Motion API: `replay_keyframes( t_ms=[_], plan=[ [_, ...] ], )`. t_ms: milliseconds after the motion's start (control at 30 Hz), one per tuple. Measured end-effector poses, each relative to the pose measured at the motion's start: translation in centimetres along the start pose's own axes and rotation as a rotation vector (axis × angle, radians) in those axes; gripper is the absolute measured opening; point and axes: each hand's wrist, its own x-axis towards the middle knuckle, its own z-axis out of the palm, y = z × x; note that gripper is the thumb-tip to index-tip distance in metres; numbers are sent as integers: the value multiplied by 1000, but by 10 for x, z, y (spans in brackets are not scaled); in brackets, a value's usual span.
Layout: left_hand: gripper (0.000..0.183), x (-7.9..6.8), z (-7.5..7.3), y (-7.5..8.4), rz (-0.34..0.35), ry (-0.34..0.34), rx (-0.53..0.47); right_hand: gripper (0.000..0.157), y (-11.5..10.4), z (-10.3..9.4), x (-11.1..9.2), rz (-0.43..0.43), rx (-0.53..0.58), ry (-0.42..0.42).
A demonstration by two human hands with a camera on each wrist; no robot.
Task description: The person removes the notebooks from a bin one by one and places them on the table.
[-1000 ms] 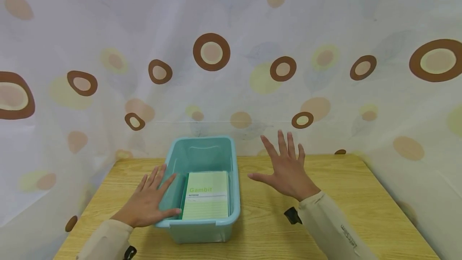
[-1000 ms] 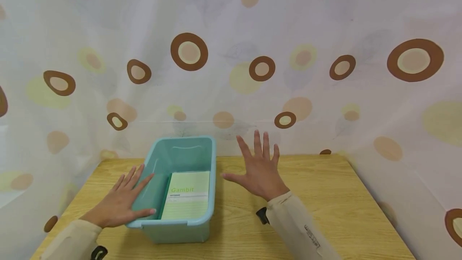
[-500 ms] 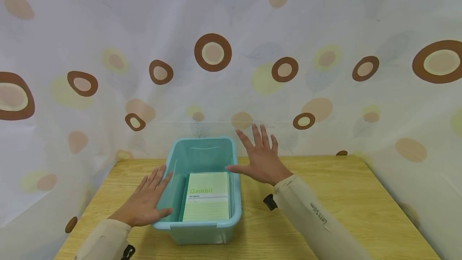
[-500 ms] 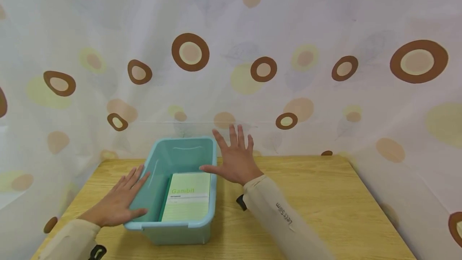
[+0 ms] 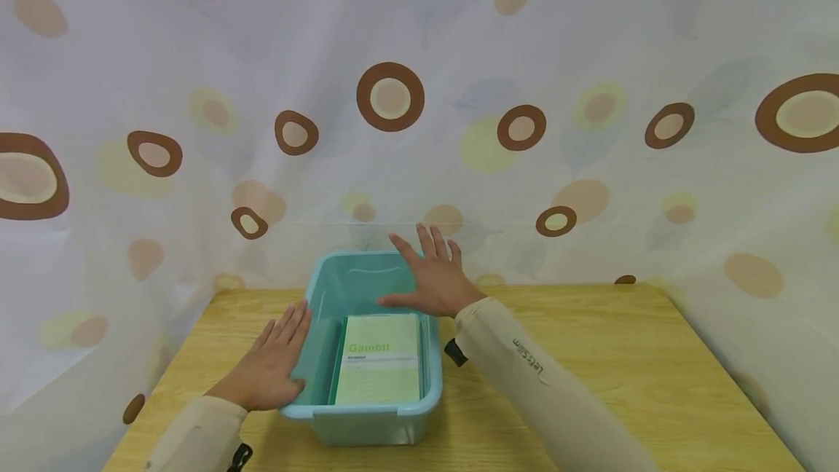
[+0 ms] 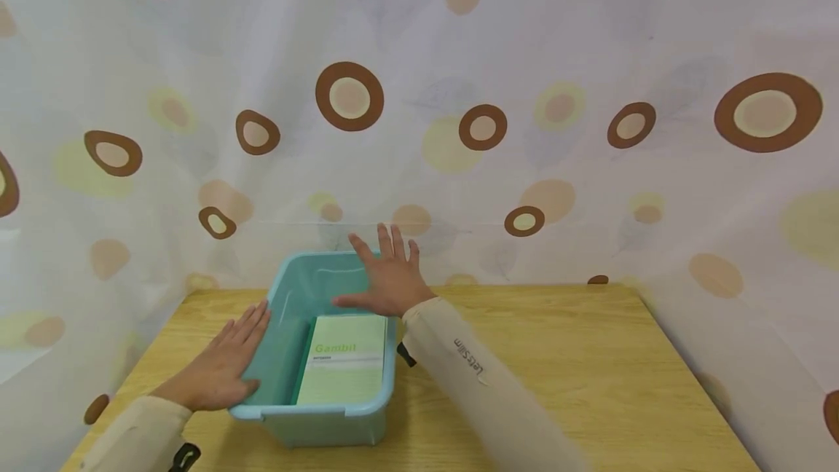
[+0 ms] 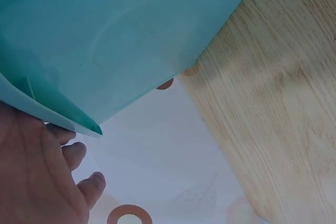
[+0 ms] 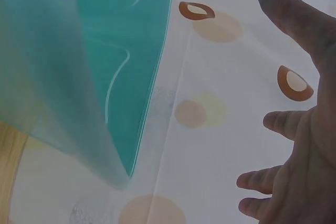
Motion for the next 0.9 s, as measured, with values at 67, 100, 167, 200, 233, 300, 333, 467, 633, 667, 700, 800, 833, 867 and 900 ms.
replay_keyframes(
  t_ms=[67, 100, 167, 200, 233, 300, 333, 467, 633, 667, 700, 800, 833, 867, 900],
  plan=[
    [90, 0, -1, 1, -3, -1, 8, 99, -5, 1, 5, -8, 13, -18],
    [89, 0, -1, 1, -3, 0, 12, 99, -7, 2, 7, -12, 19, -24],
    [89, 0, -2, 2, -1, 4, 27, 99, -11, 4, 11, -17, 26, -34],
    [89, 0, -2, 3, 0, 7, 32, 98, -13, 5, 13, -19, 30, -39],
    [88, 0, -2, 3, 1, 9, 41, 98, -15, 7, 16, -21, 31, -45],
    [88, 0, -2, 3, 5, 13, 59, 97, -19, 11, 21, -23, 22, -56],
    [88, 0, -2, 3, 6, 13, 68, 97, -21, 13, 23, -23, 18, -60],
    [87, 0, -1, 4, 15, 12, 89, 97, -28, 23, 33, -21, 9, -88],
    [87, 0, 0, 4, 23, 14, 97, 94, -37, 38, 41, -13, -1, -113],
    [87, 0, 0, 4, 23, 15, 99, 93, -39, 40, 43, -10, -1, -118],
    [87, 0, 0, 4, 23, 16, 100, 93, -40, 43, 45, -6, -6, -125],
    [86, 0, 0, 4, 24, 17, 100, 92, -44, 52, 49, 10, -4, -144],
    [86, 0, 0, 5, 25, 16, 101, 91, -45, 55, 51, 16, -2, -149],
    [86, 0, -1, 5, 25, 15, 102, 91, -46, 58, 53, 22, -1, -155],
    [86, 0, -1, 5, 25, 13, 101, 90, -47, 62, 54, 28, 0, -158]
  ],
)
